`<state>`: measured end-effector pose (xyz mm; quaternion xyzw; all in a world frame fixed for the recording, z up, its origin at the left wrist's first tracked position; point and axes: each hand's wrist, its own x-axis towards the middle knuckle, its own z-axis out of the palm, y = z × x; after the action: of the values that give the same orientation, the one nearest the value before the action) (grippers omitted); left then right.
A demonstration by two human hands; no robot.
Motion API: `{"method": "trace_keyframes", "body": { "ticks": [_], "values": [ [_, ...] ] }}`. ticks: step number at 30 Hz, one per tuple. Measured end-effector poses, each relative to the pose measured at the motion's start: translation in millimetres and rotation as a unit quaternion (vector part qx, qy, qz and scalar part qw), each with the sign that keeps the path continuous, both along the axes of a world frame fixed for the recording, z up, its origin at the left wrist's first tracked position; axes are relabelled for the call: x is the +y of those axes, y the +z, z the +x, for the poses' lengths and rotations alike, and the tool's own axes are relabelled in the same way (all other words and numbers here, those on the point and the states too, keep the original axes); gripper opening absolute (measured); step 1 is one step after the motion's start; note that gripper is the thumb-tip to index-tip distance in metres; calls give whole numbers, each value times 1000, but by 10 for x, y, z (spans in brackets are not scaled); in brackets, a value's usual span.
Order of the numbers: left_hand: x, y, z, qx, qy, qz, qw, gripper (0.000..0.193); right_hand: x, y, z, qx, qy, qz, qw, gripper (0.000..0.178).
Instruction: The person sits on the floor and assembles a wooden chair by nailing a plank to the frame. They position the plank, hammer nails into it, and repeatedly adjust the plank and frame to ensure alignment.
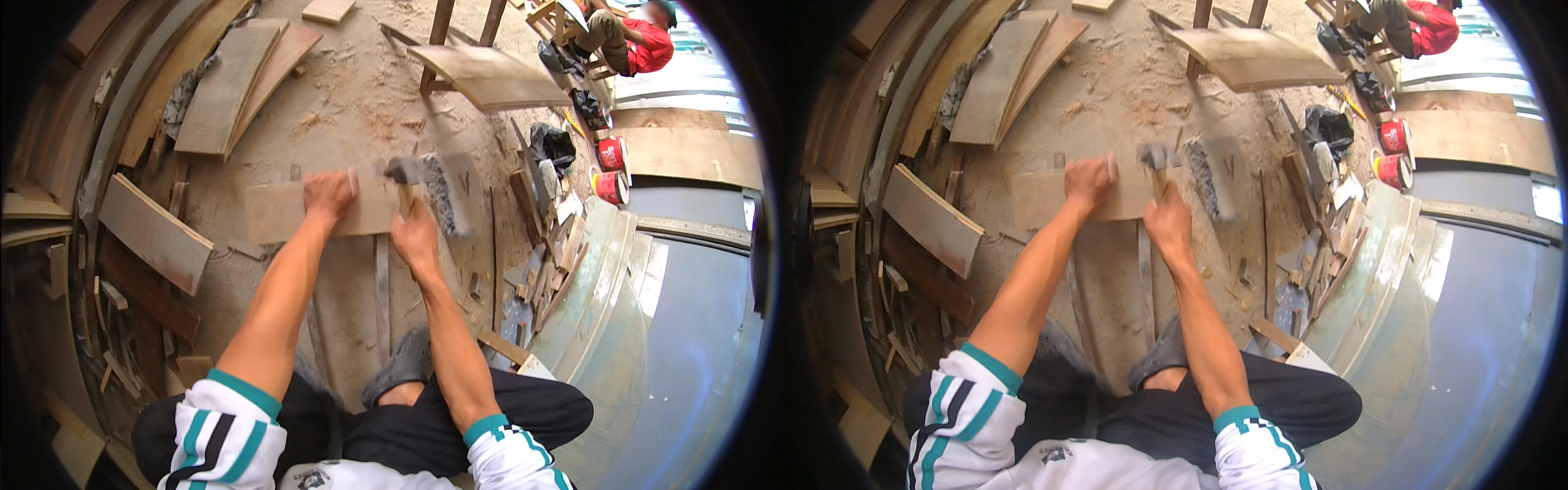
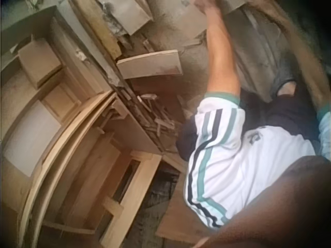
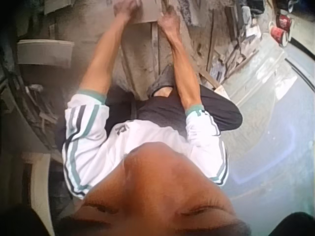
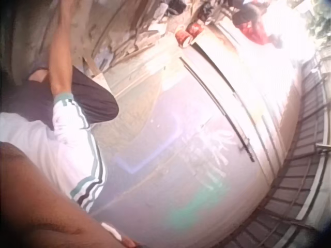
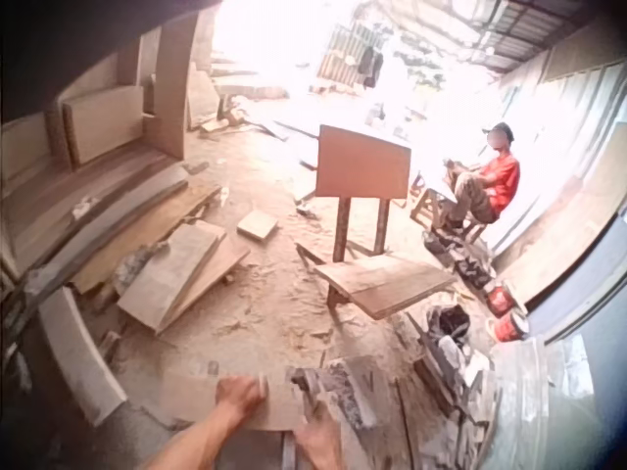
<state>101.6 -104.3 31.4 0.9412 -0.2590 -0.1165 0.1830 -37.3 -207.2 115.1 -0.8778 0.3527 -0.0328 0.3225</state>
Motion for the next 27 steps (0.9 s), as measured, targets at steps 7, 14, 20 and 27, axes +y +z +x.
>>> {"method": "trace_keyframes", "body": {
  "ticks": [7, 14, 20, 27],
  "values": [
    [-20, -40, 34, 6, 3, -13, 1000, 58, 110, -216, -66, -125, -23, -33, 991, 42],
    [0, 11, 32, 30, 3, 7, 1000, 59, 54, 215, 74, -99, -73, 36, 992, 39],
    [-66, 40, 30, 37, -2, 3, 999, 58, -163, -199, -34, 45, 0, -1, 999, 33],
    [-25, 20, 30, 22, 0, -7, 1000, 58, 35, -196, -112, -157, -32, -5, 987, 38]
  ]
}}
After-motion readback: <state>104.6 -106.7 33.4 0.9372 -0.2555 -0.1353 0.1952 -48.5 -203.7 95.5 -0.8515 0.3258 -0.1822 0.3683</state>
